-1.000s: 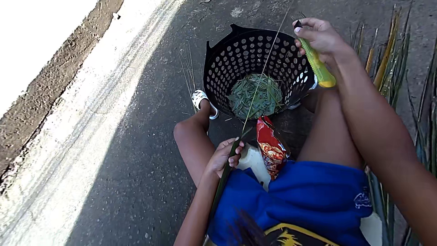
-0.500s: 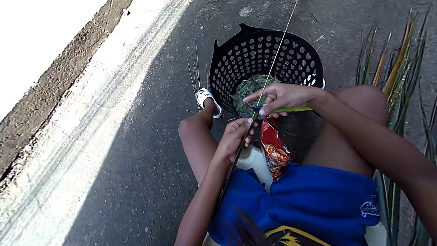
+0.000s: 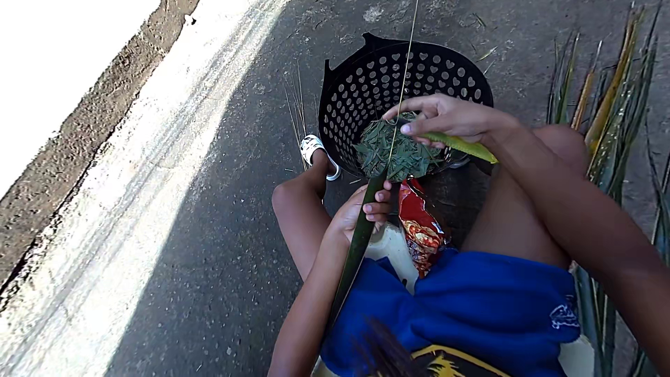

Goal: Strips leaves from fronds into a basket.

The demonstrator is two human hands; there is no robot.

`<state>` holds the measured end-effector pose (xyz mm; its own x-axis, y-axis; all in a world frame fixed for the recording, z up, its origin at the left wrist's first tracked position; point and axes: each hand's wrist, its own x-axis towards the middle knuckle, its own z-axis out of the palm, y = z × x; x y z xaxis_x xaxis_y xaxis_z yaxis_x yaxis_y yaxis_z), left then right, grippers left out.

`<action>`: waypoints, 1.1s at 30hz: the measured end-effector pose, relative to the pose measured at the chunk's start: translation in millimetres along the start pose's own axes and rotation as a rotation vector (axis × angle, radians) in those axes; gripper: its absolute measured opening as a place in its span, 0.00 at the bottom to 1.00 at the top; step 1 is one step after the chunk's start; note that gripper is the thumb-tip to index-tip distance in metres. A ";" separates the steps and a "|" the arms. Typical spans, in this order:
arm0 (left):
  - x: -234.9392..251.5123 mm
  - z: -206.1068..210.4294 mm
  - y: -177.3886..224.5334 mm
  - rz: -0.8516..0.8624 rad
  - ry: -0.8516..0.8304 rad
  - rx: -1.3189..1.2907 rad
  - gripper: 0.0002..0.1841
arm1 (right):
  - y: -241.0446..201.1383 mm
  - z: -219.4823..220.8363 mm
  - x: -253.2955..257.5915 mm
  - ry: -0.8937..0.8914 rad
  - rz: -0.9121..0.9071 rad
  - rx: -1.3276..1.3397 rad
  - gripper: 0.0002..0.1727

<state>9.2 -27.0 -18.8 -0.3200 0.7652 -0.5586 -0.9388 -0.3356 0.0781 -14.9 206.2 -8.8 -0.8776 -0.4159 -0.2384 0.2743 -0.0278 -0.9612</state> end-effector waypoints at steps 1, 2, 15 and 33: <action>0.7 1.0 -0.8 0.019 0.019 0.053 0.23 | -4.3 -3.7 -1.7 0.089 -0.003 -0.005 0.17; 2.3 3.5 -1.9 0.057 0.057 0.160 0.23 | -7.3 -4.3 -3.2 0.130 0.012 0.005 0.16; 11.8 0.4 8.1 0.239 0.100 0.678 0.20 | 9.4 -16.1 -4.1 -0.106 -0.010 0.252 0.22; 45.4 3.1 25.8 0.288 0.162 0.657 0.19 | 3.7 -14.1 31.7 -0.004 0.265 0.004 0.35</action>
<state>-30.0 0.8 -39.6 -0.5900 0.5889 -0.5523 -0.7198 -0.0740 0.6902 -47.2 205.6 -21.9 -0.7733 -0.4128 -0.4812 0.4958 0.0794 -0.8648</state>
